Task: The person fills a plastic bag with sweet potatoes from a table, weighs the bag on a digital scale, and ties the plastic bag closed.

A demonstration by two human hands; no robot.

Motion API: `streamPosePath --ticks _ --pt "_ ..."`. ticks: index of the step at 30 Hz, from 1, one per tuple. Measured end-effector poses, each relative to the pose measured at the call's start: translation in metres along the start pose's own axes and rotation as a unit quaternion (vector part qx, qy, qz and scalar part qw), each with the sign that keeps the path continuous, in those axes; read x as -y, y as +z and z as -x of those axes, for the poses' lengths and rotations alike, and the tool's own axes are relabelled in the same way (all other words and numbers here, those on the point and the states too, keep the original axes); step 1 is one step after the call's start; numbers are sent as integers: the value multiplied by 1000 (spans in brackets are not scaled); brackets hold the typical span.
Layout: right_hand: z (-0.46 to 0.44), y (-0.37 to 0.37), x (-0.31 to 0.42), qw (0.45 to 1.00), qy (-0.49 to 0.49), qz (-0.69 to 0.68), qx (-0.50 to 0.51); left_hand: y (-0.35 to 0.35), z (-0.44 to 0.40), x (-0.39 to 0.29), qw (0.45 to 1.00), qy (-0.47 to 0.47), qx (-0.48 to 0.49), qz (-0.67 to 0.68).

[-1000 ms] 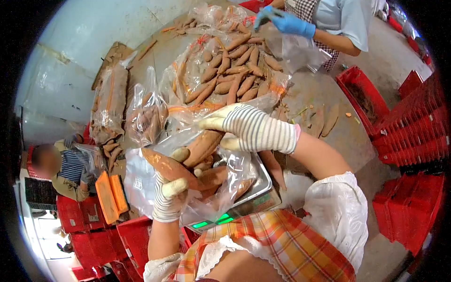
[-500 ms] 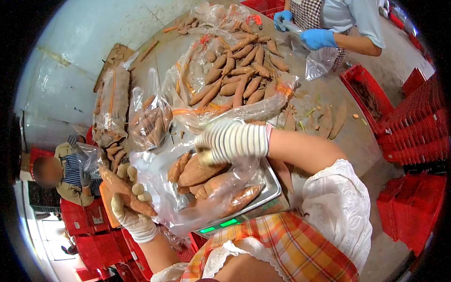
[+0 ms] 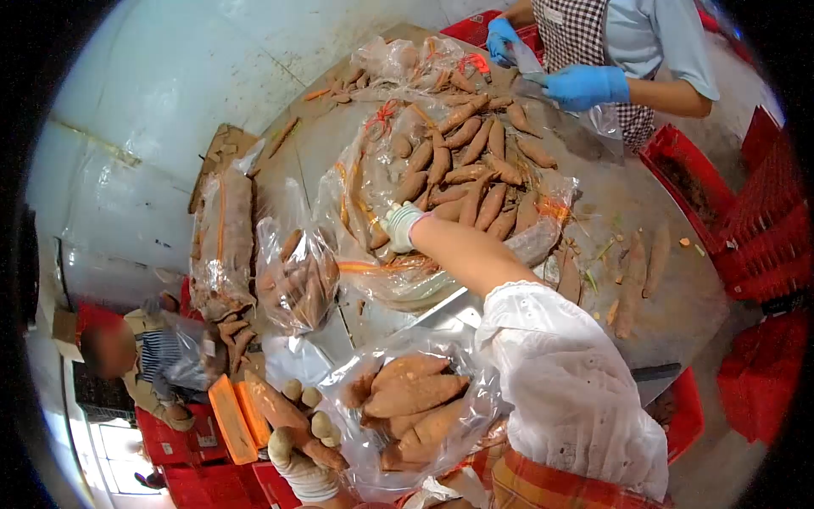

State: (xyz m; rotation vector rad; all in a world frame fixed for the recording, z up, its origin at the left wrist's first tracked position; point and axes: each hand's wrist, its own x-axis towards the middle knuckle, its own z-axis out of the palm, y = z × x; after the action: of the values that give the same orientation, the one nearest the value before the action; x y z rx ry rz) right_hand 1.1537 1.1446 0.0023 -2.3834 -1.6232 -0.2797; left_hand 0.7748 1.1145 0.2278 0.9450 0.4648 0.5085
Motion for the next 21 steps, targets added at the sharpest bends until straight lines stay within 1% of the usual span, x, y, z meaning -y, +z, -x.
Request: streamPosePath --ticks 1,2,3,4,6,7,8,9,10,11,12,13,14,15,16,17,18,20,21 --pt "-5 -13 7 1000 2 0 1 -2 -3 0 1000 -2 1 -1" --pt "-8 -40 16 989 16 -15 147 -5 -5 0 999 -23 1 24" --pt "-8 -53 20 956 30 -29 290 -7 -6 1 998 -44 0 48" --pt "-6 -46 18 955 31 -30 292 -8 -4 2 998 -47 0 49" --pt "-9 -32 10 973 32 -48 225 -8 -4 5 995 -47 -59 65" --pt "-8 -34 2 988 55 -15 142 -7 -6 6 995 -47 -59 67" --pt "-6 -23 -12 996 73 31 48 -6 -9 5 996 -49 -38 59" --pt "-5 -12 -28 992 90 75 -49 -5 -12 4 997 -47 -18 50" --pt "-4 -42 -35 986 127 49 94 -5 -12 4 998 -42 -20 45" --pt "-17 -3 -53 980 192 22 54 -5 -12 4 998 -42 -15 42" --pt "-16 -36 -52 977 162 59 126 -5 -12 5 998 -42 -9 41" --pt "-18 -33 -56 981 154 53 103 -3 -14 6 1000 -24 7 -17" --pt "-17 -29 -59 984 148 48 83 -1 -15 6 1000 -22 4 -16" --pt "-12 -35 -54 984 146 46 87 0 -15 6 1000 -30 -1 -9" --pt "-2 -51 -49 992 115 1 53 0 -14 6 999 -39 -6 0" --pt "7 -68 -45 995 84 -43 19 -2 -14 8 998 -45 15 32" --pt "16 -78 -39 996 82 -39 25 -1 -14 9 998 -47 13 38" --pt "34 -97 -21 977 110 -162 -79 3 -11 9 996 -63 4 67" --pt "45 -106 -14 976 82 -168 -115 0 -11 11 994 -68 25 81"
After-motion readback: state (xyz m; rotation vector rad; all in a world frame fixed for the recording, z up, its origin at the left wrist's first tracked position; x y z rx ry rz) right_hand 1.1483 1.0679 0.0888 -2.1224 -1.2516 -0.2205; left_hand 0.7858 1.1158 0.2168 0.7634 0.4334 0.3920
